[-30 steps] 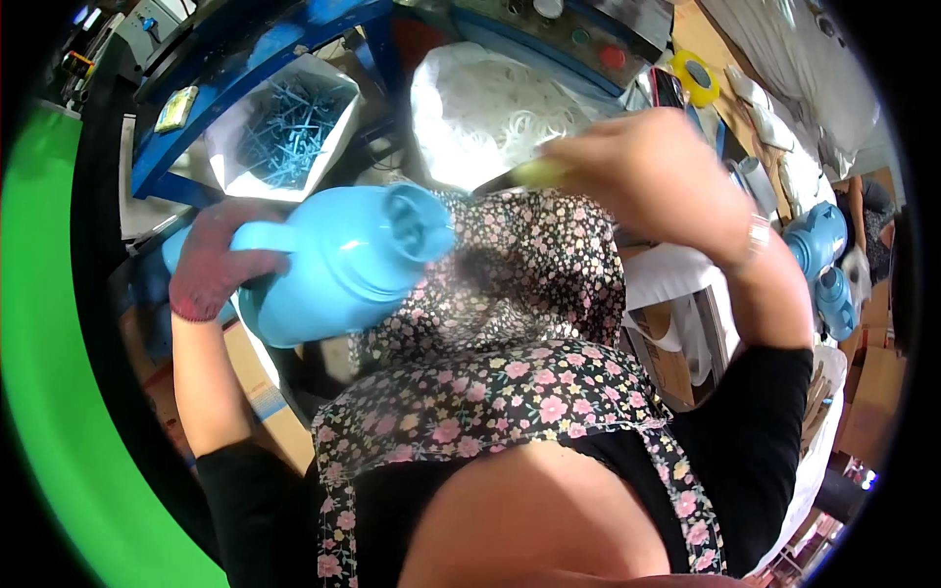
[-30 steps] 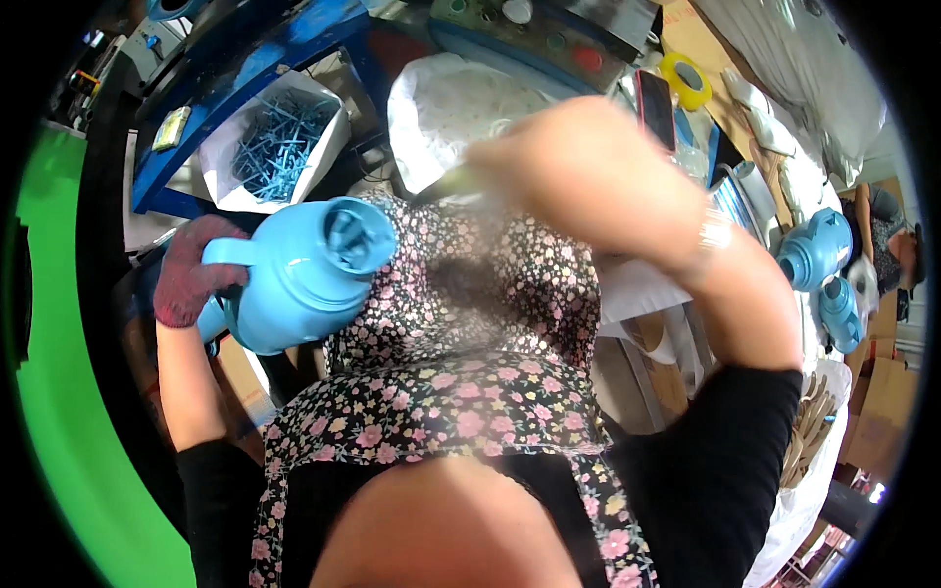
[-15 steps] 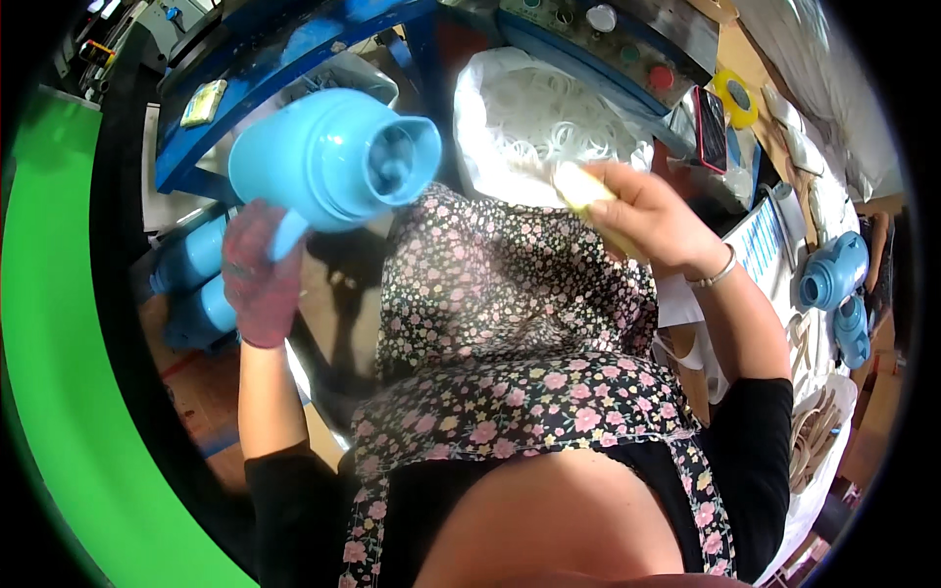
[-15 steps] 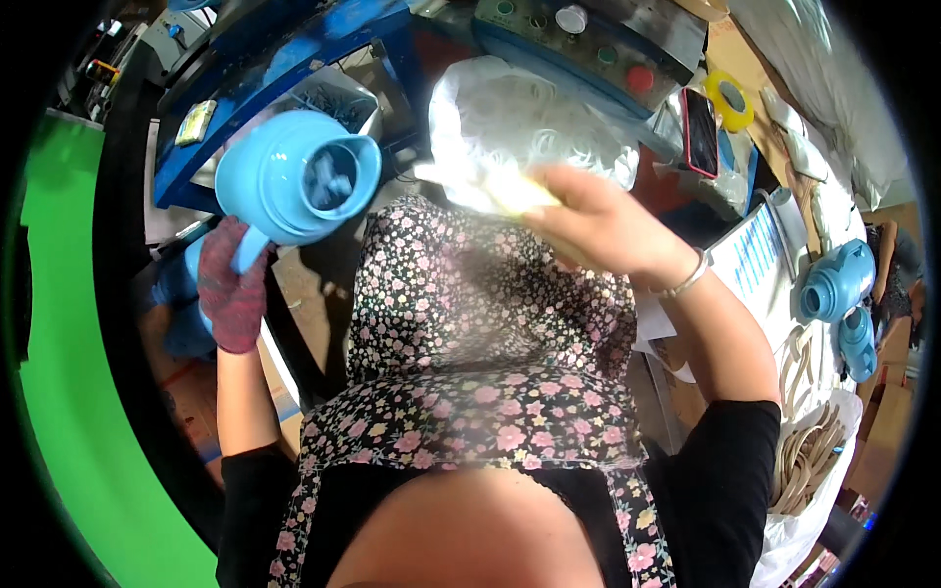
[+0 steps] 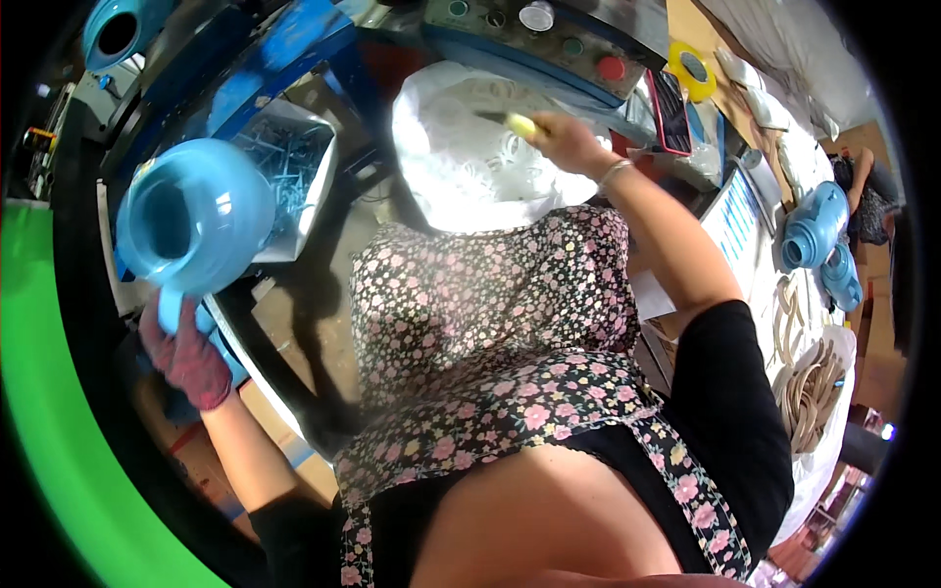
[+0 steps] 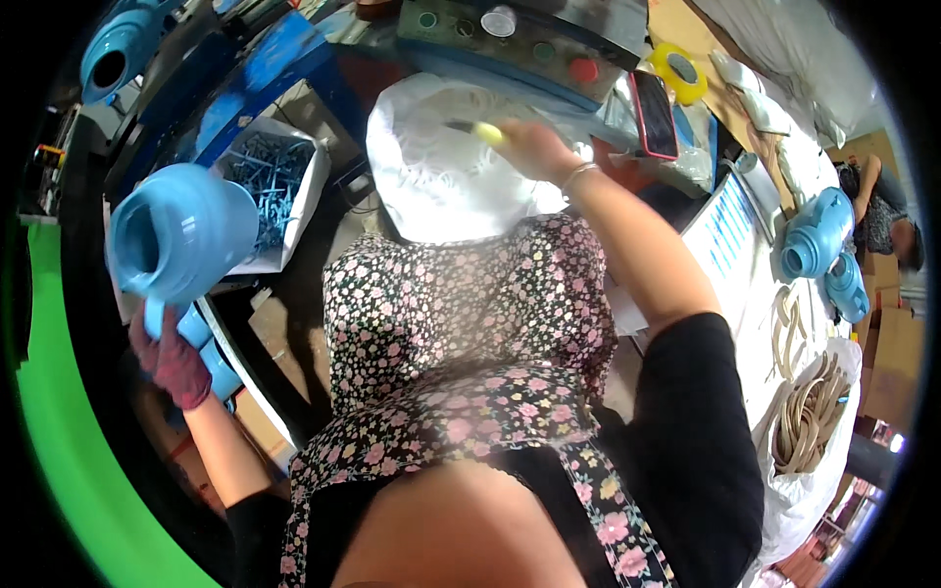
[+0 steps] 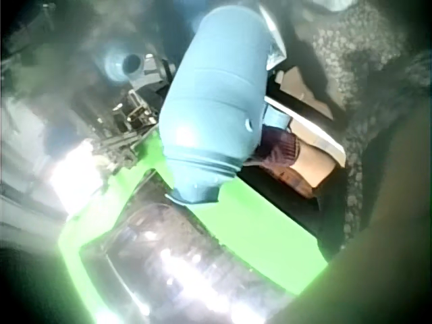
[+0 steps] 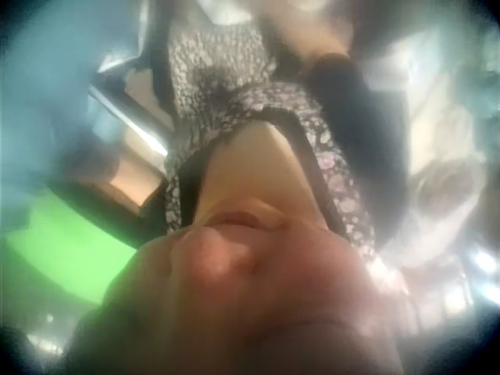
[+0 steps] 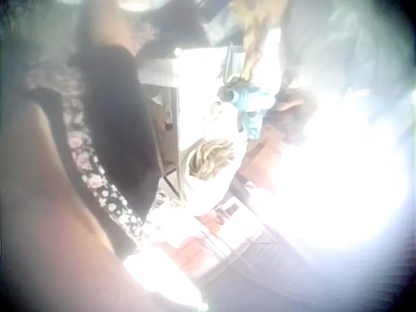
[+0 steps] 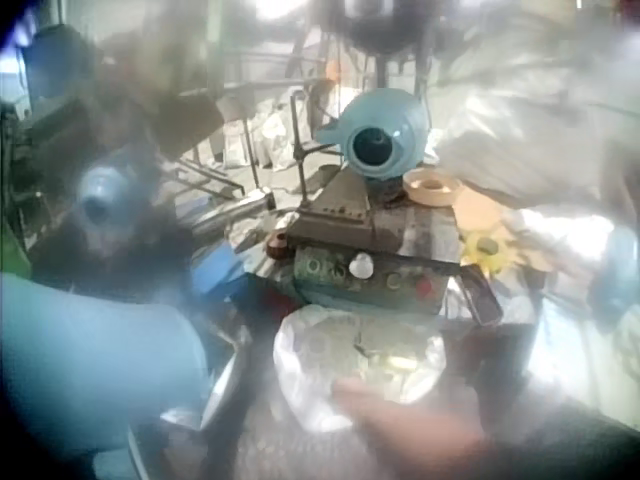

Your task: The person assembles plastic jugs by inserting white gaskets into the lids, attaching handles, and applying labels to the blue containers.

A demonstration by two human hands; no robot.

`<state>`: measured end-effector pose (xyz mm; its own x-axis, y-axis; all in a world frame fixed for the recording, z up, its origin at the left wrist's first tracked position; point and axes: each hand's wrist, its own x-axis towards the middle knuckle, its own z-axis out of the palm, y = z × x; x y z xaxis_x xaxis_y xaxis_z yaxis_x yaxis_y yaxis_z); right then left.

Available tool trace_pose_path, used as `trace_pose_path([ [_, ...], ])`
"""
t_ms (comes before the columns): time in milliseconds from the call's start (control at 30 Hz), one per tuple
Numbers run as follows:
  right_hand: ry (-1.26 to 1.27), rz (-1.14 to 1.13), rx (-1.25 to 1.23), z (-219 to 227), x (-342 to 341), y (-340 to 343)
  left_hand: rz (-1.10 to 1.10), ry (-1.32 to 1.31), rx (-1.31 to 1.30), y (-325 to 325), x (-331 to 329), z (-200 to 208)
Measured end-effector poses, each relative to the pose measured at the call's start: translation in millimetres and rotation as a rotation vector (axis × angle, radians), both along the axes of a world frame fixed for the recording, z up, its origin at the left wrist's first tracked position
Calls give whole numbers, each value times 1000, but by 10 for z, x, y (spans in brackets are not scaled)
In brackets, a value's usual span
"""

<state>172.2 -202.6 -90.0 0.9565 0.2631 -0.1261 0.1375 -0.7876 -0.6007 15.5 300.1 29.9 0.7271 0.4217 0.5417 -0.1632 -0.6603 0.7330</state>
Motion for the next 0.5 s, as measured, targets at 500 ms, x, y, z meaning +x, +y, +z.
trace_pose_path([
  [500,310,-69,52,-699,108,509,-839,-92,-1080,-736,-673,525],
])
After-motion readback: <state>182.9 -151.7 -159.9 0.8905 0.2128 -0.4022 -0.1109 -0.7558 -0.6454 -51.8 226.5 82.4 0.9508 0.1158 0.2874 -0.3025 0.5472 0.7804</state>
